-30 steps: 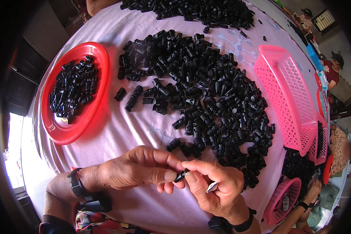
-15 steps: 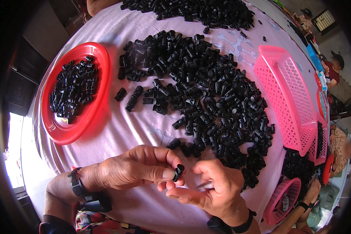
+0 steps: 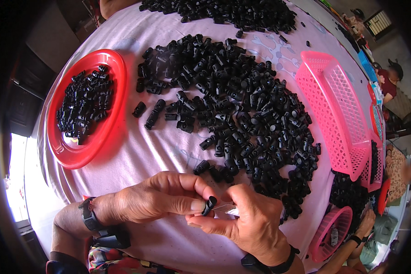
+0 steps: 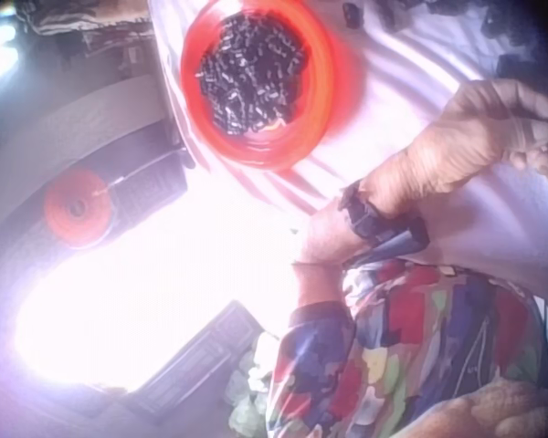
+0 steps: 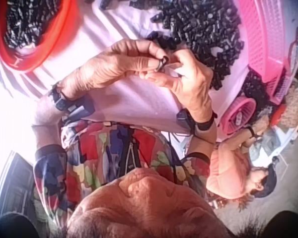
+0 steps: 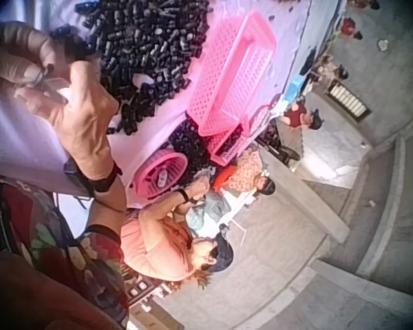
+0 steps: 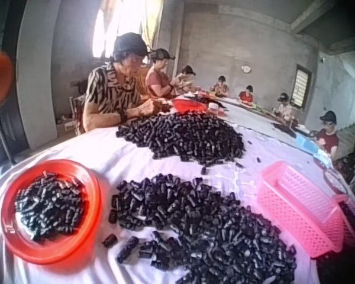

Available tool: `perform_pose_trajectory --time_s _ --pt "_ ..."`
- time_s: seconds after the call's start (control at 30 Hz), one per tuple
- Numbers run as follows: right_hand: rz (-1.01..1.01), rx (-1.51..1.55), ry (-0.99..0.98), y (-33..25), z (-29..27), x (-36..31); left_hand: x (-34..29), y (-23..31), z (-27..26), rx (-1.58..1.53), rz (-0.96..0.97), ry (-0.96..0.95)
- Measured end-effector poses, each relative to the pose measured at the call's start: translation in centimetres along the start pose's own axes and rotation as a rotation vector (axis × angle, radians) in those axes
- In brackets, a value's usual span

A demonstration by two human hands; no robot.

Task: Sort and inspect small black plastic components at a work table.

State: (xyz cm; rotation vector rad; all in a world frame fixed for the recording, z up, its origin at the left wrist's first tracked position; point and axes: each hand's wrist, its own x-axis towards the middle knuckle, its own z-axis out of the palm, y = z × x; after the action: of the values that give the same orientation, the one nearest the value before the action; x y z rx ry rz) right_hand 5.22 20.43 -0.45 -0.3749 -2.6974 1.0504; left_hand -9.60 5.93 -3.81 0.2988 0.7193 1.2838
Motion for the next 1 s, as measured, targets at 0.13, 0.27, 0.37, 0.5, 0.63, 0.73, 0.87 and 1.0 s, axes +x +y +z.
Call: perform_pose_trajectory --time_s 0.13,0.27,0.37,0.5,0.63,0.73,0.87,1.0 --pt "-0.014 -0.036 0.007 0.20 0.06 -0.10 0.21 -0.21 -0.05 -0.006 -0.009 0.000" --pt "-0.031 -0.076 0.007 -0.08 0.01 0.04 0.11 -0.24 -0.08 0.000 -0.004 -0.005" --pt "-0.059 -0.104 0.019 0.27 0.07 -0.06 0.29 -0.29 -0.17 -0.003 -0.006 -0.023" --pt "-0.110 -0.155 0.042 0.36 0.16 -0.04 0.19 -0.33 -0.18 0.008 -0.005 -0.025" --pt "-0.087 -0.212 0.012 0.04 -0.07 -0.18 0.23 -0.50 -0.21 -0.019 0.000 -0.023" --pt "-0.107 -0.235 0.020 -0.04 -0.06 -0.11 0.18 -0.46 -0.28 -0.008 -0.001 -0.023" --pt "-0.167 -0.225 0.074 0.73 0.19 -0.14 0.32 -0.34 -0.10 -0.015 -0.013 -0.036" --pt "-0.119 -0.215 0.052 0.19 -0.14 -0.21 0.50 -0.63 0.00 0.002 0.028 -0.031"
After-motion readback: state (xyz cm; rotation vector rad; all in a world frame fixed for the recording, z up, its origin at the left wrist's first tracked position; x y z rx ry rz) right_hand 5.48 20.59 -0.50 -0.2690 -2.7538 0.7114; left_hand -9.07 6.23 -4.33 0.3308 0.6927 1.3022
